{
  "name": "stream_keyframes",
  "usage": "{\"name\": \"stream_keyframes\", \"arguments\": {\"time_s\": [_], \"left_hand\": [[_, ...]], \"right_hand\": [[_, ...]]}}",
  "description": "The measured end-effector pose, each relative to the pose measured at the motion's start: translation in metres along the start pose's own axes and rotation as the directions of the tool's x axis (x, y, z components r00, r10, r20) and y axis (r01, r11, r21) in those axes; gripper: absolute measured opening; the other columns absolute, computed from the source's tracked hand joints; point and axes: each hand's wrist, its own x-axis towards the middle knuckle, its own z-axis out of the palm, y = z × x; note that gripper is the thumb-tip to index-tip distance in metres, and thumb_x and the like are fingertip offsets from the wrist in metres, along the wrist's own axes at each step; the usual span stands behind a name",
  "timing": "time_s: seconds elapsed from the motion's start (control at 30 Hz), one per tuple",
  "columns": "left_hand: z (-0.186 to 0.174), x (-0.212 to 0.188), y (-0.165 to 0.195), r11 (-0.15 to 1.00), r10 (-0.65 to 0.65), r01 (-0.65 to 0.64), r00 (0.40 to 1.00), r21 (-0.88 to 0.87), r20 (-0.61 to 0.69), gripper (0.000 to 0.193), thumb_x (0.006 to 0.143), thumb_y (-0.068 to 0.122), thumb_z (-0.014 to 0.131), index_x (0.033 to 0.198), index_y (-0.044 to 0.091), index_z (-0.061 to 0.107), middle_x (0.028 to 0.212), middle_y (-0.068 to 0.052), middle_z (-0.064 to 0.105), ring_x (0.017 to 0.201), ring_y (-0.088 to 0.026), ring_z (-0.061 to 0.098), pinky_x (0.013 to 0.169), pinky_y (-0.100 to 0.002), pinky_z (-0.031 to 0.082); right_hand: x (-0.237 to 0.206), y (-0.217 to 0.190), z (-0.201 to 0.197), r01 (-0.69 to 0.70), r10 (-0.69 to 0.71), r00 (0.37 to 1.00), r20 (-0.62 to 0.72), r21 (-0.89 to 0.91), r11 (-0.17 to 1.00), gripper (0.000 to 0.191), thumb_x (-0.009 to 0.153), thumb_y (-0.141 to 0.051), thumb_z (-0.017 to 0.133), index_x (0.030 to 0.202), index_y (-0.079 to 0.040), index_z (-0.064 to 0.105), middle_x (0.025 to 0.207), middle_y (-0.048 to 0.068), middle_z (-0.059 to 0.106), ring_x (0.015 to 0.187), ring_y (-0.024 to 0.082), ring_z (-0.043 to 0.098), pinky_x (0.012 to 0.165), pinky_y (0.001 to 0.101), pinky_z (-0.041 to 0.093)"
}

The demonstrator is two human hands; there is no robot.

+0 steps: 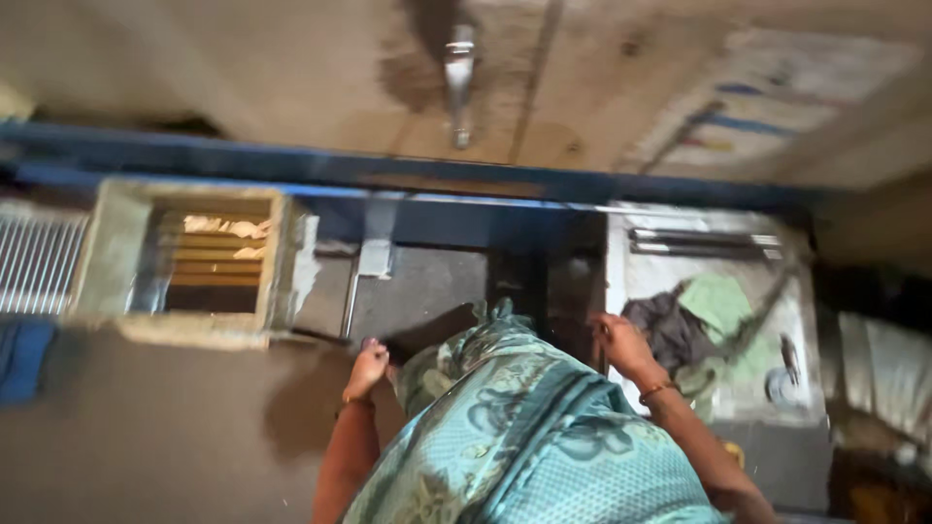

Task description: The person cleans cylindrical metal rods using a cloth, wiping each rod and placing it into a container. The person also opens a machine door, inserts a rod, and closes the door. The person repeats the cleaning process with another rod.

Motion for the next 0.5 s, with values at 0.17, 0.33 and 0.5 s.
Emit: {"name": "stream_keyframes", "arguments": {"time_s": [0.17,0.33,0.5], "left_hand": [[0.016,-0.009,0.009,0.959,-0.241,0.169,0.908,0.228,0.342,0.032,0.094,0.022,0.062,0.116,-0.001,0.069,0.116,-0.026,0.073,0.09,-0.035,0.074,0.077,-0.043,0.057],[0.024,-0.031,-0.011,0.943,-0.223,0.074,0.864,0.324,0.451,0.027,0.086,0.017,0.065,0.109,0.008,0.077,0.091,-0.018,0.078,0.079,-0.029,0.076,0.066,-0.037,0.057],[0.022,-0.038,-0.02,0.948,-0.317,0.293,0.857,0.121,0.406,0.028,0.081,0.01,0.072,0.109,0.008,0.071,0.089,-0.018,0.076,0.074,-0.028,0.076,0.065,-0.037,0.06]], "right_hand": [[-0.013,0.032,0.004,-0.075,-0.021,0.894,-0.448,-0.195,0.978,0.063,0.082,-0.031,0.072,0.143,-0.027,0.054,0.159,0.008,0.041,0.152,0.039,0.032,0.117,0.0702,0.022],[-0.016,0.063,-0.006,-0.461,0.371,0.833,-0.411,-0.146,0.875,0.101,0.072,-0.055,0.08,0.157,-0.035,0.03,0.169,0.015,0.013,0.149,0.056,0.011,0.108,0.0806,0.01],[-0.015,0.072,0.017,-0.449,0.416,0.829,-0.374,-0.002,0.893,0.086,0.083,-0.054,0.07,0.158,-0.044,0.03,0.169,0.017,0.016,0.143,0.057,0.025,0.107,0.0777,0.024]]}}
